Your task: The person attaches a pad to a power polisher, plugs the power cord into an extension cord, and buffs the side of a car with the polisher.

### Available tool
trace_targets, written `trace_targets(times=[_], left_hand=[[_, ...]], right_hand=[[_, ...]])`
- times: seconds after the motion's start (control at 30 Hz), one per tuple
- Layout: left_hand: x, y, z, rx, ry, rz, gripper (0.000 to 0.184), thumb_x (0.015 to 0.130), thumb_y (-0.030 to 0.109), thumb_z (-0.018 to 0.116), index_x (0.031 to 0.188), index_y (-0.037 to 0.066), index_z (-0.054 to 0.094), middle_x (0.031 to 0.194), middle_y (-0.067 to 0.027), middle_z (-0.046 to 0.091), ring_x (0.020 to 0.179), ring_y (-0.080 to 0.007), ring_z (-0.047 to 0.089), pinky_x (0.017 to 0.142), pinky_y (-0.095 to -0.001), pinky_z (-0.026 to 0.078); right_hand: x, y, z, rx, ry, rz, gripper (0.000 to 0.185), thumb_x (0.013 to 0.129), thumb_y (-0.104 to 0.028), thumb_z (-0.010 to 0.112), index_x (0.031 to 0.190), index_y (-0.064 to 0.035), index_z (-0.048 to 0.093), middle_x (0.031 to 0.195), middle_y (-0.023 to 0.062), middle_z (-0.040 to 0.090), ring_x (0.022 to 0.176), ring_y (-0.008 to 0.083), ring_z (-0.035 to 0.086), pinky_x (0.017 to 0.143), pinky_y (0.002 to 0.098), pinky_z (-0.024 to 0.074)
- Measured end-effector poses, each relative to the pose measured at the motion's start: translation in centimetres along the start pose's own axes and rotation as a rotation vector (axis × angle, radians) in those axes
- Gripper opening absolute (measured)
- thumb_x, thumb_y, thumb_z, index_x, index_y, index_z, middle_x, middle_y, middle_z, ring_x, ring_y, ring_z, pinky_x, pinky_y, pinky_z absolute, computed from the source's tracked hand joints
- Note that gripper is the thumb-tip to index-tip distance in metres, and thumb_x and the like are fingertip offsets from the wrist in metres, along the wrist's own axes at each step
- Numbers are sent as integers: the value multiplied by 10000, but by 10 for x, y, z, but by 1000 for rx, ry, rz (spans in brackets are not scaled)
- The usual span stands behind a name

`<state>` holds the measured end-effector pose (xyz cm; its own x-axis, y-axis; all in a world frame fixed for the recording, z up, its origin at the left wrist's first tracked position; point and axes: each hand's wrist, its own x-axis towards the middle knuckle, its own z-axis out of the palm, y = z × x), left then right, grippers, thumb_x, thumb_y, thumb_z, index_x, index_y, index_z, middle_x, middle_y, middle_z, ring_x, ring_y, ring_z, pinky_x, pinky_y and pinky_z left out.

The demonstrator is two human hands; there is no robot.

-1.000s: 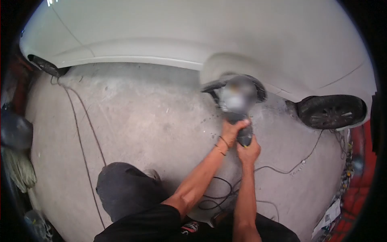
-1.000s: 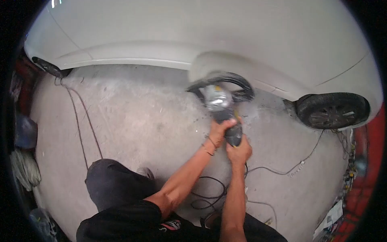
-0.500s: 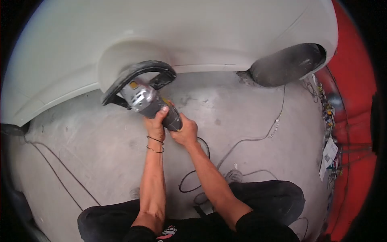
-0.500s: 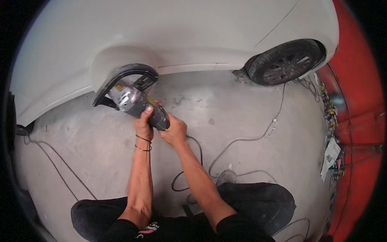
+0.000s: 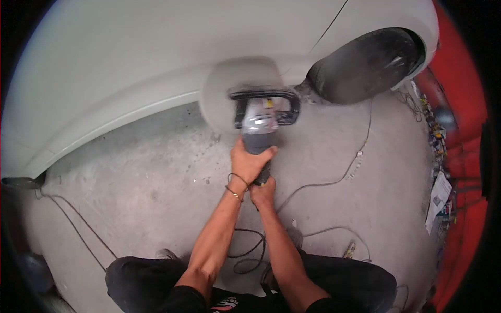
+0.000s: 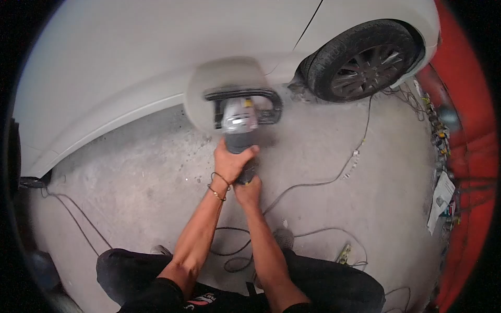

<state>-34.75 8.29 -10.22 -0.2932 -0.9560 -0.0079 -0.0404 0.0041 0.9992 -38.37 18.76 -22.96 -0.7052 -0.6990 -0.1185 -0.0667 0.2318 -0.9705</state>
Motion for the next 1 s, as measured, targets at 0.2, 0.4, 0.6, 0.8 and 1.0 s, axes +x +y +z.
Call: trace_targets(times=[0.2,0.4,0.6,0.8,1.0], left_hand=[[33,47,47,760,-185,23,961,658,565,861,1361,-42,617,1074,-300,773,1023,-458,765,921,-500,614],[39,80,26,826,-243,94,789,690,462,830,1300,14,605,1055,-245,767,999,-440,757,885,-510,613],[20,86,-11,600,-105,226,854,707,506,868,1362,46,571,1081,-251,762,1023,-459,744,901,-528,596],[-12,140,-5,490,31,103,912,685,540,941,1347,17,593,1142,-248,767,1057,-397,772,918,-482,610],[4,37,-155,-206,218,245,591,802,330,979,1210,4,703,1063,-87,785,936,-187,740,872,-369,611]], right_hand=[[39,98,32,1043,-97,338,485,1082,-514,602,1339,-103,612,1242,74,684,1170,211,619,1018,451,526],[42,3,58,1739,-783,263,437,1090,-487,542,1299,-105,580,1017,60,623,932,268,586,923,443,503],[45,13,84,1589,-944,88,402,1115,-458,559,1280,-95,605,1011,59,634,977,251,597,867,432,523],[4,-92,13,611,-287,3,297,1062,-259,694,1299,-84,651,1147,19,714,1046,152,679,913,384,584],[-25,-123,108,61,-315,-239,424,851,-190,856,1225,-37,725,1063,125,802,1006,259,764,897,398,584]])
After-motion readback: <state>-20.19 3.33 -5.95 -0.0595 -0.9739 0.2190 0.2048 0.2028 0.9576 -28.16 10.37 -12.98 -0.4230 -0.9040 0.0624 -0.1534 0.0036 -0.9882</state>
